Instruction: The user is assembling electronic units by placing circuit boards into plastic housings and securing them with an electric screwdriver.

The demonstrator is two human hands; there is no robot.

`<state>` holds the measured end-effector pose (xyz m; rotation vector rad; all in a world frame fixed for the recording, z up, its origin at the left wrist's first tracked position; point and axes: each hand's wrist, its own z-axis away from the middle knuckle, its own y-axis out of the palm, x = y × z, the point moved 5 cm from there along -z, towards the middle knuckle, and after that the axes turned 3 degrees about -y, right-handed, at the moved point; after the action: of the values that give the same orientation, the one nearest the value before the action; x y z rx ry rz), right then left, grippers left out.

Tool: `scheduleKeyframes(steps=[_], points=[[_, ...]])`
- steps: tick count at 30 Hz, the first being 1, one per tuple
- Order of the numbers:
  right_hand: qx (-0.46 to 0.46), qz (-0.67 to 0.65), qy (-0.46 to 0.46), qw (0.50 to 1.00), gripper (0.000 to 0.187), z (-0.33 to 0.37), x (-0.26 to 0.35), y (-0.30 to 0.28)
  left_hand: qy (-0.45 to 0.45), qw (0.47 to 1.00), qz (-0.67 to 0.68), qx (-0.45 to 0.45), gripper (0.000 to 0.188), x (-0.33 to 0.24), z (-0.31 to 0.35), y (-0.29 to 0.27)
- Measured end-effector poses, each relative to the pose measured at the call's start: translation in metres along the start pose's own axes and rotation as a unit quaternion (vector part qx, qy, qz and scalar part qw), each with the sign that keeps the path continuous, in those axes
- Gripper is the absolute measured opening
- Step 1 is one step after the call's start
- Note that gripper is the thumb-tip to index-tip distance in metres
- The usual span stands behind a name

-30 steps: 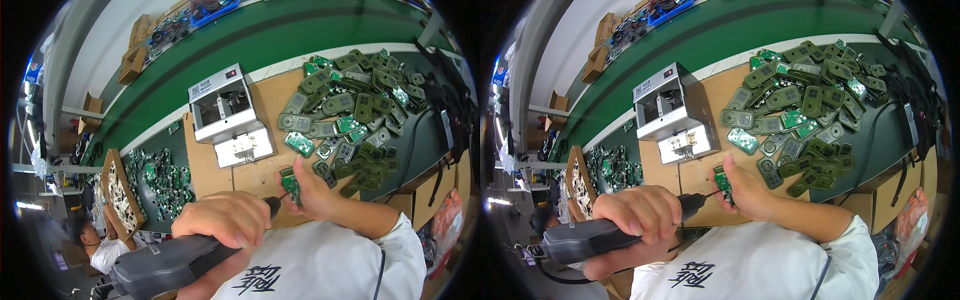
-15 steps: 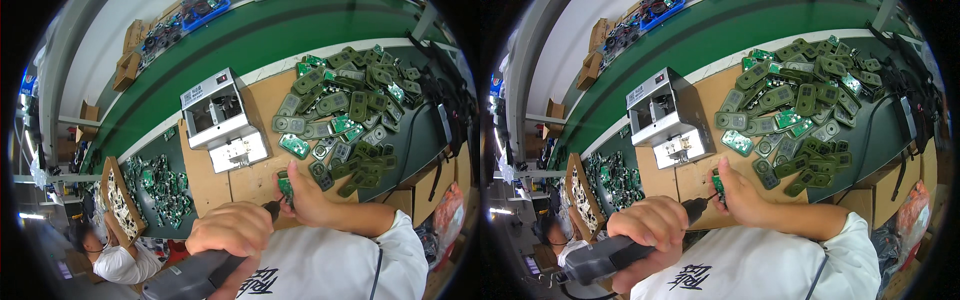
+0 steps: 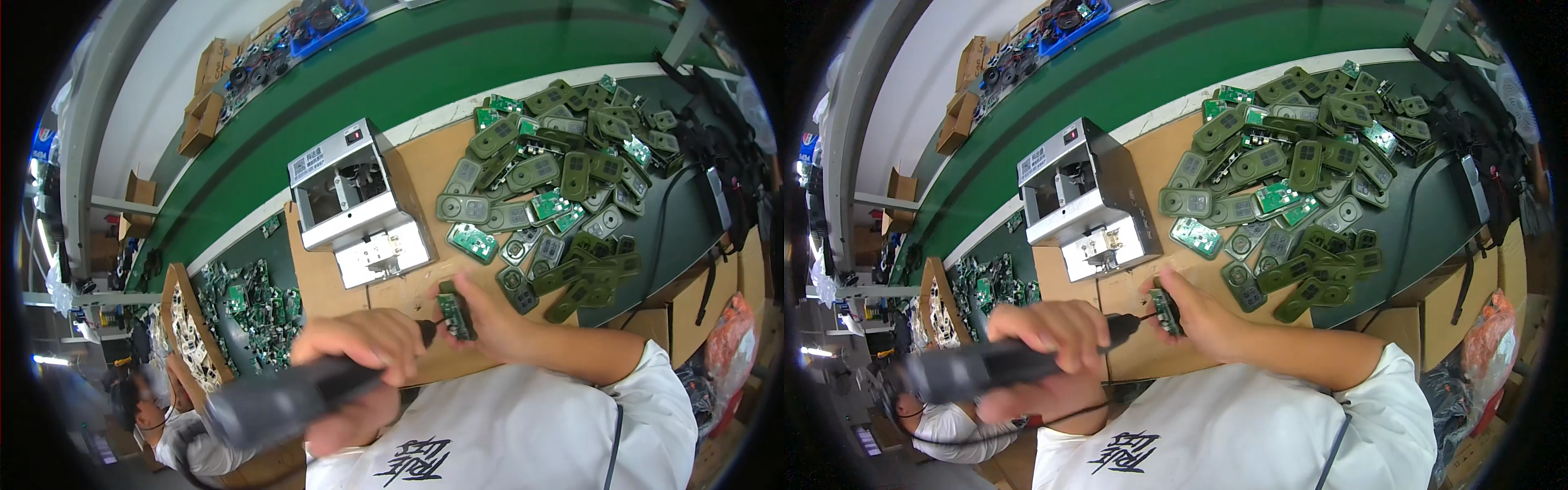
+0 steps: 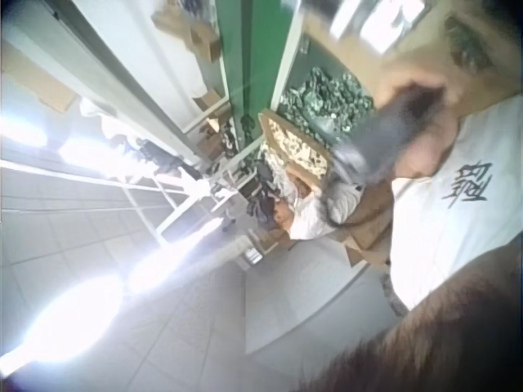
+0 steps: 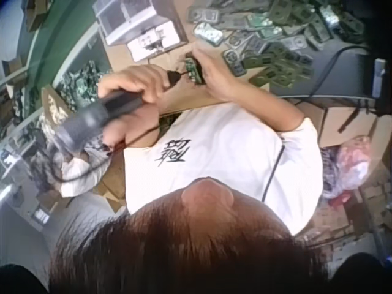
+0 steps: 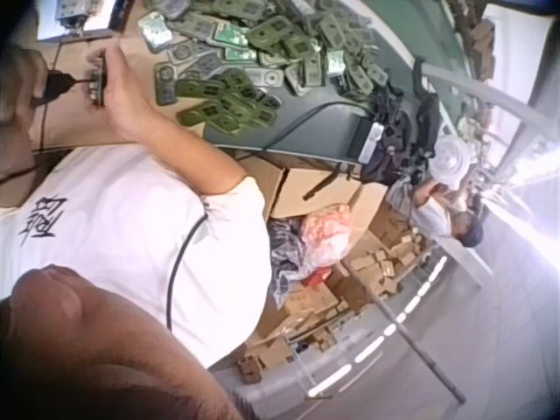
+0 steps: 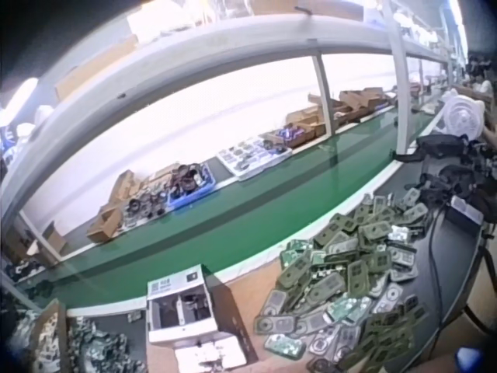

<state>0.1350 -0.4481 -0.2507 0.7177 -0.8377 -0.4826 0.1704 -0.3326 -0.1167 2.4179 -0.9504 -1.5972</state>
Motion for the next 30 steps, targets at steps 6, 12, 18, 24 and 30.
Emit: scheduleKeyframes(steps=[6, 12, 18, 24, 30], points=[[0.008, -0.083, -0.063, 0.995, 0.028, 0.012, 0.047, -0.015, 0.082, 0.973, -0.185, -0.115, 0.068, -0.044, -0.018, -0.042], [-0.008, -0.06, -0.061, 0.996, 0.032, 0.034, 0.074, -0.013, 0.079, 0.969, -0.199, -0.126, 0.059, -0.058, -0.021, -0.067], [0.011, -0.069, -0.076, 0.995, 0.025, 0.047, 0.077, -0.009, 0.063, 0.969, -0.221, -0.095, 0.058, -0.052, -0.021, -0.058], [-0.119, 0.336, -0.268, 0.895, 0.045, 0.019, 0.156, -0.052, 0.061, 0.959, -0.255, -0.105, 0.058, -0.056, -0.012, -0.054], [-0.307, 0.769, -0.428, 0.361, 0.055, 0.031, 0.222, -0.056, 0.063, 0.967, -0.231, -0.089, 0.054, -0.058, -0.012, -0.056]])
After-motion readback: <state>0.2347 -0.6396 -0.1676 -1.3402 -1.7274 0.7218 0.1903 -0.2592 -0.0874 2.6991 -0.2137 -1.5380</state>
